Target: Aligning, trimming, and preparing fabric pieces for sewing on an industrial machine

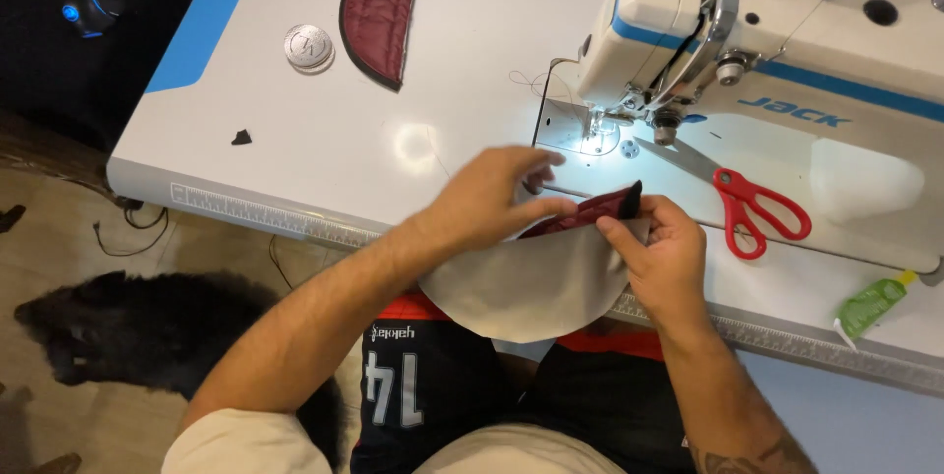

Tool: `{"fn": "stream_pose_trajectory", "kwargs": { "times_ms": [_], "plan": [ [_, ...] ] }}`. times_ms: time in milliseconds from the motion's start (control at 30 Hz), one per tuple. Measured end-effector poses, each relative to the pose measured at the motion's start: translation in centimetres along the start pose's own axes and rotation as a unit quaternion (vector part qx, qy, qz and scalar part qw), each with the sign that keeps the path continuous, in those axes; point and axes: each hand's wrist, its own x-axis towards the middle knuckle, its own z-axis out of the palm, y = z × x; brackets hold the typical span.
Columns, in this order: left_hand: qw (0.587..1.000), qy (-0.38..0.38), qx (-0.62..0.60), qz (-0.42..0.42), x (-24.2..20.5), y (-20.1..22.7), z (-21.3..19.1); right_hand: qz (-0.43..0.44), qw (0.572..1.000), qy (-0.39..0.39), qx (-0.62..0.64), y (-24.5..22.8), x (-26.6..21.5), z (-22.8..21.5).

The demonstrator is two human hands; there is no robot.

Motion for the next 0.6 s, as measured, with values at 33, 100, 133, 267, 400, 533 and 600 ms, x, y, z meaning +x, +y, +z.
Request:
{"fn": "stream_pose_trajectory", "kwargs": {
  "times_ms": [33,100,133,267,400,533,600],
  "plan": [
    [1.0,-0.005,-0.005,-0.003,-0.3,0.9,-0.1,0.007,1.0,0.001,-0.003,0.0,0.3,0.2],
    [0.993,-0.093,0.012,-0.066,-0.9,2.5,-0.7,0.024,0.998,0.018,0.05,0.0,1.5,1.0],
    [0.994,-0.091,0.012,-0.067,-0.9,2.0,-0.3,0.023,0.998,0.016,0.05,0.2,1.4,1.2],
    [0.99,-0.095,-0.041,-0.091,-0.2,-0.4,0.0,0.056,0.99,0.017,0.131,-0.1,1.3,2.7],
    [0.981,-0.108,-0.128,-0.095,0.7,-3.5,-0.3,0.142,0.948,0.01,0.284,1.8,1.4,1.6],
    [0.974,-0.139,-0.149,-0.101,1.4,-2.9,-1.4,0.156,0.962,-0.013,0.224,0.0,2.0,2.1],
    [0.97,-0.168,-0.137,-0.108,1.4,-2.0,-2.2,0.155,0.968,-0.009,0.197,0.6,2.3,2.5]
  ]
}}
